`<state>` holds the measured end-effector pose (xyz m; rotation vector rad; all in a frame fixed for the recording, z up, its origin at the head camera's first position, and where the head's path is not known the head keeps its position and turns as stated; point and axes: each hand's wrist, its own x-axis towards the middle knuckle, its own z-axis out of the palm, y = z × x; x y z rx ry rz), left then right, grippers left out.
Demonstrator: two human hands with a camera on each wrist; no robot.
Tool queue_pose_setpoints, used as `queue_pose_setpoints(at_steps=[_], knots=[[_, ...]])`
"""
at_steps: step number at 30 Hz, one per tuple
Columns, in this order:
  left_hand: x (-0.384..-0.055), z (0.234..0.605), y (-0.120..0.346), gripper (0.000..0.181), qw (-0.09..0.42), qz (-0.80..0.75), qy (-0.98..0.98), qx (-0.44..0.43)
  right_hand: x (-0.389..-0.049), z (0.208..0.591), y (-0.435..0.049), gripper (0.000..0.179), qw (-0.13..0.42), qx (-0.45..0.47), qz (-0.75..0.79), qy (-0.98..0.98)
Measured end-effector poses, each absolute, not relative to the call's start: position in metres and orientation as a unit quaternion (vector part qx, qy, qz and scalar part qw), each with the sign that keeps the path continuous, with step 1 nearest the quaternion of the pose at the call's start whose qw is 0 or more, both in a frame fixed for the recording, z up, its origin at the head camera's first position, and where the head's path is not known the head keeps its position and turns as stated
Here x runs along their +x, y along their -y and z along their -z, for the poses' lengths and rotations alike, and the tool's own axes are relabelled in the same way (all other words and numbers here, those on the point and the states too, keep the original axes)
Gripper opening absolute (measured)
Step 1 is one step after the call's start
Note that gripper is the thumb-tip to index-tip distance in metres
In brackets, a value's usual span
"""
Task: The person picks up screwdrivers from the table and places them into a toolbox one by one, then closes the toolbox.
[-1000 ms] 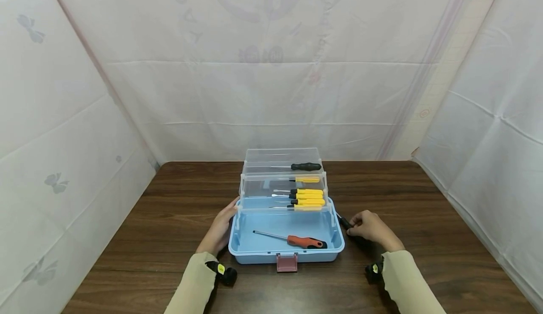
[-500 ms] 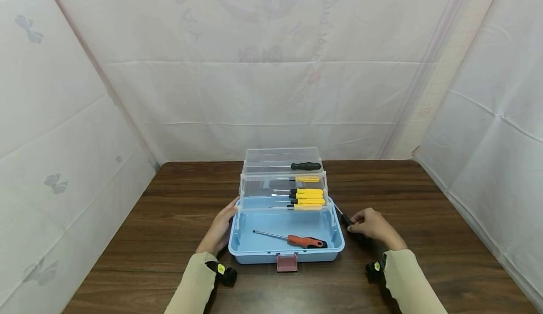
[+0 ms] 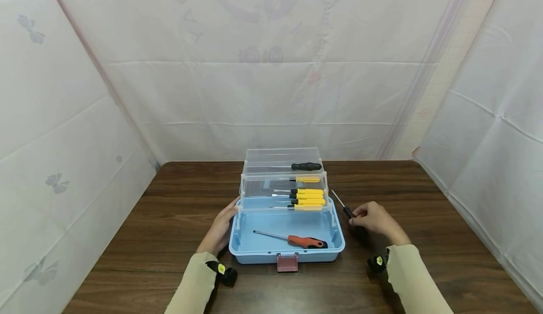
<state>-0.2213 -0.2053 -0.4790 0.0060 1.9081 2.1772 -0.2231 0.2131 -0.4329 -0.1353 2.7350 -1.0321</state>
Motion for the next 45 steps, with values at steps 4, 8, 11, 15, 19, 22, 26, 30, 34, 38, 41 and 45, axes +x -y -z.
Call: queue_pose_setpoints(at_steps=[4, 8, 11, 15, 19, 22, 26, 30, 34, 38, 41, 45], knots=[[-0.222, 0.48, 0.205, 0.055, 0.123, -0.746, -0.654, 0.004, -0.224, 0.428, -0.214, 0.021, 0.102, -0.052, 0.344, -0.932], [-0.222, 0.479, 0.205, 0.055, 0.121, -0.748, -0.653, 0.006, -0.225, 0.423, -0.215, 0.024, 0.097, -0.056, 0.344, -0.932], [-0.222, 0.479, 0.205, 0.055, 0.12, -0.749, -0.652, -0.001, -0.226, 0.419, -0.215, 0.025, 0.095, -0.053, 0.346, -0.932], [-0.221, 0.479, 0.205, 0.055, 0.12, -0.748, -0.653, -0.002, -0.228, 0.414, -0.214, 0.025, 0.096, -0.049, 0.346, -0.932], [-0.221, 0.478, 0.205, 0.054, 0.121, -0.752, -0.649, 0.006, -0.23, 0.408, -0.214, 0.028, 0.095, -0.06, 0.344, -0.932], [-0.221, 0.478, 0.205, 0.054, 0.122, -0.754, -0.646, 0.009, -0.232, 0.405, -0.215, 0.03, 0.094, -0.061, 0.342, -0.933], [-0.221, 0.478, 0.205, 0.054, 0.123, -0.751, -0.649, 0.007, -0.236, 0.4, -0.216, 0.029, 0.094, -0.06, 0.344, -0.932], [-0.221, 0.479, 0.205, 0.054, 0.123, -0.747, -0.653, 0.004, -0.238, 0.396, -0.217, 0.032, 0.092, -0.068, 0.347, -0.931], [-0.221, 0.479, 0.205, 0.053, 0.122, -0.747, -0.654, 0.001, -0.241, 0.391, -0.217, 0.031, 0.092, -0.074, 0.357, -0.927], [-0.221, 0.479, 0.205, 0.053, 0.121, -0.746, -0.654, -0.001, -0.243, 0.385, -0.216, 0.029, 0.087, -0.08, 0.36, -0.926], [-0.222, 0.479, 0.205, 0.053, 0.122, -0.746, -0.655, 0.0, -0.245, 0.381, -0.215, 0.031, 0.082, -0.085, 0.354, -0.928], [-0.222, 0.478, 0.205, 0.054, 0.125, -0.743, -0.657, 0.001, -0.247, 0.376, -0.213, 0.032, 0.077, -0.097, 0.343, -0.931]])
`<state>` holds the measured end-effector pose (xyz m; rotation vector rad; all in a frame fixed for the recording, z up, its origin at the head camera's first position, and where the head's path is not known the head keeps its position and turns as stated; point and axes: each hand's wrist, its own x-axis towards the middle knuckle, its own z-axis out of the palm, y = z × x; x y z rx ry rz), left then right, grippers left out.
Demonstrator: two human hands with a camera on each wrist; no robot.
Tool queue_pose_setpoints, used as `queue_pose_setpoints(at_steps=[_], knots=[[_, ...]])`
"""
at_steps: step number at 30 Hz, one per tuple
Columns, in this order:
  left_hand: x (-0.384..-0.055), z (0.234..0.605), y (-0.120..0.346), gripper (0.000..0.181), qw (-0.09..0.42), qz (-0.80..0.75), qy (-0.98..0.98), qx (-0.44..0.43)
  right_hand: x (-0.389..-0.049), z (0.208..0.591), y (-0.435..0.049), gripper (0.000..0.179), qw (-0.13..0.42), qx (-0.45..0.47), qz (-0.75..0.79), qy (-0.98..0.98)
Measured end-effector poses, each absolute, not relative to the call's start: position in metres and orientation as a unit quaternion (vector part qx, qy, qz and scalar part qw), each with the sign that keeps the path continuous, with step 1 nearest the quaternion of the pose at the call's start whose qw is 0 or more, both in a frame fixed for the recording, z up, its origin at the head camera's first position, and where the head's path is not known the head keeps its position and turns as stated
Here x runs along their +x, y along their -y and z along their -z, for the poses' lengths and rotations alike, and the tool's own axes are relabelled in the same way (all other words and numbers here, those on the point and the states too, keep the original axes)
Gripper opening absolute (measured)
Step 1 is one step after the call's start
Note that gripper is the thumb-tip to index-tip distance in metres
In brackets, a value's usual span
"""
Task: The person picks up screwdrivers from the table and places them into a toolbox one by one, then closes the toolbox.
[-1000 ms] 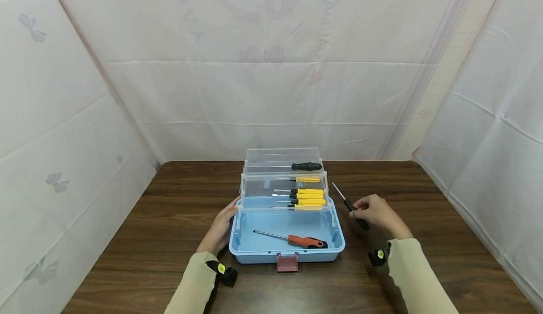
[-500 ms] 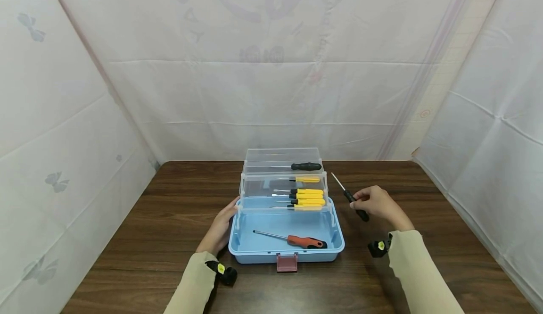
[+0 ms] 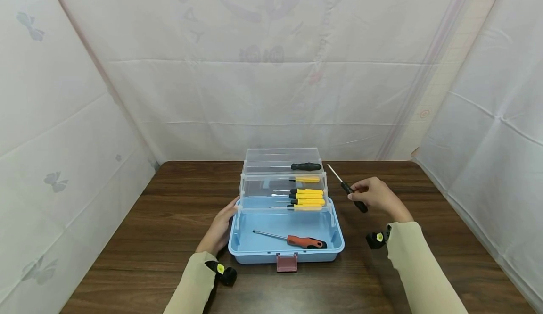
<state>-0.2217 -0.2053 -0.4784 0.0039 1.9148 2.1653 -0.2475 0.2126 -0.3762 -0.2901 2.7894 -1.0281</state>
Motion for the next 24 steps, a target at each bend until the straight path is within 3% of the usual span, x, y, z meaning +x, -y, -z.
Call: queue_pose_setpoints(at_steps=[24], knots=[[-0.222, 0.48, 0.205, 0.053, 0.125, -0.743, -0.657, 0.005, -0.265, 0.35, -0.193, 0.028, 0.047, -0.14, 0.326, -0.934]])
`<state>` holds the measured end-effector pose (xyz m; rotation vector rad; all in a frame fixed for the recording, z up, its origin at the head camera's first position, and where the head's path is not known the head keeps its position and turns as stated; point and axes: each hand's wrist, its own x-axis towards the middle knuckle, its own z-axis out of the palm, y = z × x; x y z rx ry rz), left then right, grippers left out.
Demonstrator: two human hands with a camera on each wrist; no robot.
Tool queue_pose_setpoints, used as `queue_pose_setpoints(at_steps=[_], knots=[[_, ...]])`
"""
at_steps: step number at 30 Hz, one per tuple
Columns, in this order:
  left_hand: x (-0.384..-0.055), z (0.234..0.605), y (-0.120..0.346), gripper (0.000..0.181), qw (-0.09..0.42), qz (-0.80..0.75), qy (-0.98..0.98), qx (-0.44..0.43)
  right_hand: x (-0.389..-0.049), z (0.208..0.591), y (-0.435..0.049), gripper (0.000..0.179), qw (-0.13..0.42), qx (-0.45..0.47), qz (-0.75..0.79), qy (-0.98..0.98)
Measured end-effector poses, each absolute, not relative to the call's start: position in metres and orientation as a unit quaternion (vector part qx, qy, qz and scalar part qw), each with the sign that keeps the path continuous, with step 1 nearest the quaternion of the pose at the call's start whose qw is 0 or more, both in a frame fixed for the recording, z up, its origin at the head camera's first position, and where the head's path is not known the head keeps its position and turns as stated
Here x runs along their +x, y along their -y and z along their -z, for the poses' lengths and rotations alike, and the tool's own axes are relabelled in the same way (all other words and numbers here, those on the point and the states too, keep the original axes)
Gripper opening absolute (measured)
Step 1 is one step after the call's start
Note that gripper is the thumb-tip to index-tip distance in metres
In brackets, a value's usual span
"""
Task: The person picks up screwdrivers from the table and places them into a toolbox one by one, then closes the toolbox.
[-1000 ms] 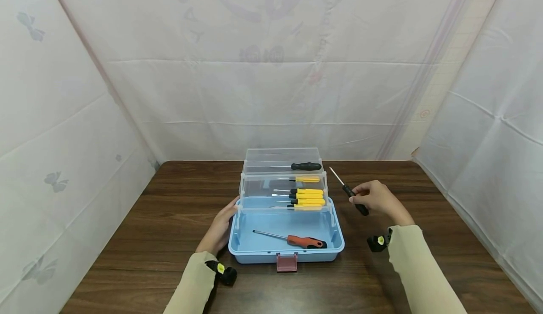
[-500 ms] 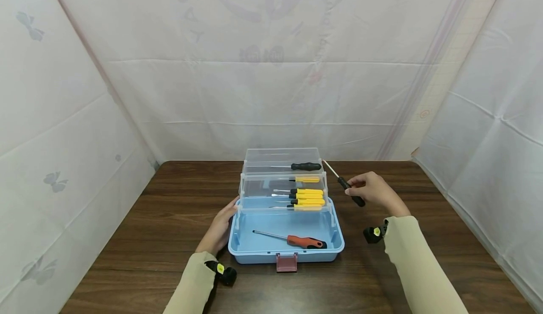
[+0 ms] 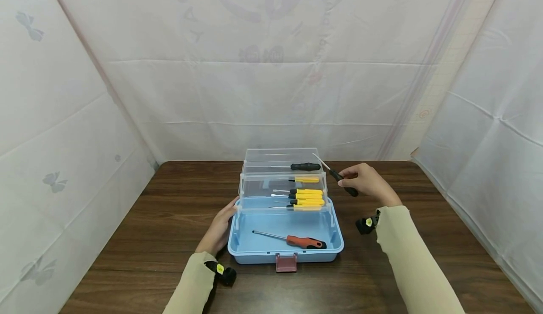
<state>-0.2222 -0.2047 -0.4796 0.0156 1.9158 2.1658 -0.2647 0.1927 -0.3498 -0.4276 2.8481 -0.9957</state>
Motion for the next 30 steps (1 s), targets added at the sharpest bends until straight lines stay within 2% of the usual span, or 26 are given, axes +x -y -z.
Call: queue_pose_setpoints(at_steps=[18, 30], knots=[[-0.222, 0.478, 0.206, 0.053, 0.121, -0.743, -0.659, 0.001, -0.278, 0.344, -0.17, 0.027, 0.041, -0.173, 0.345, -0.922], [-0.223, 0.479, 0.207, 0.053, 0.119, -0.746, -0.655, 0.007, -0.287, 0.343, -0.152, 0.035, 0.025, -0.183, 0.355, -0.916]])
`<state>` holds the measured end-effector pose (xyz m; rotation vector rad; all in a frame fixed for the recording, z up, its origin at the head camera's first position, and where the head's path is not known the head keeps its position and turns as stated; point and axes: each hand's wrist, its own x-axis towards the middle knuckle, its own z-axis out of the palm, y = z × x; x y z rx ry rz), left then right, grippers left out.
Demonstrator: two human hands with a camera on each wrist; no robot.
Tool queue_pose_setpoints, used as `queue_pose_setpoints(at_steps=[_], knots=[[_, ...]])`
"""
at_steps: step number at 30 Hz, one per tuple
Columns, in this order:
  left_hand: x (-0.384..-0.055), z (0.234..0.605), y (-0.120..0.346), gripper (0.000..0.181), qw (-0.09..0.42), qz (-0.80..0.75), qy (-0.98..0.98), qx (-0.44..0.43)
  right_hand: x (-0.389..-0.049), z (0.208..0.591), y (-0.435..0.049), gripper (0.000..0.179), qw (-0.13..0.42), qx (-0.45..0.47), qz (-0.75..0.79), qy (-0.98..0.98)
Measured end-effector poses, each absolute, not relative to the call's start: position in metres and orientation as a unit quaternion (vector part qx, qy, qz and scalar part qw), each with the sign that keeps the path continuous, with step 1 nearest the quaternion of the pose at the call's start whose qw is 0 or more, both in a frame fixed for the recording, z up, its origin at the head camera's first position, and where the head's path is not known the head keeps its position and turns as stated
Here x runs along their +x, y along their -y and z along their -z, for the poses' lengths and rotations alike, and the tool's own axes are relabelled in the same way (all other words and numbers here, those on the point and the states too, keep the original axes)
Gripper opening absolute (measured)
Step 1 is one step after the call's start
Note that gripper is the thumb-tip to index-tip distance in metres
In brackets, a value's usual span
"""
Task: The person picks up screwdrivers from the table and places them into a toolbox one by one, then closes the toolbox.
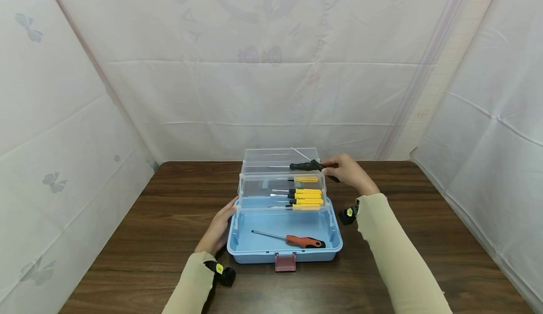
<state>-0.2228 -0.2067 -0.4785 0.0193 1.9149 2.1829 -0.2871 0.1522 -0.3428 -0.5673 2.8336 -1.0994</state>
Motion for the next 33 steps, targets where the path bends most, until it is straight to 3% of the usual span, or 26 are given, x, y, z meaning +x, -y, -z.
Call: queue_pose_setpoints(at_steps=[33], knots=[[-0.221, 0.478, 0.207, 0.052, 0.118, -0.739, -0.664, -0.001, -0.3, 0.337, -0.103, 0.031, 0.013, -0.192, 0.37, -0.909]])
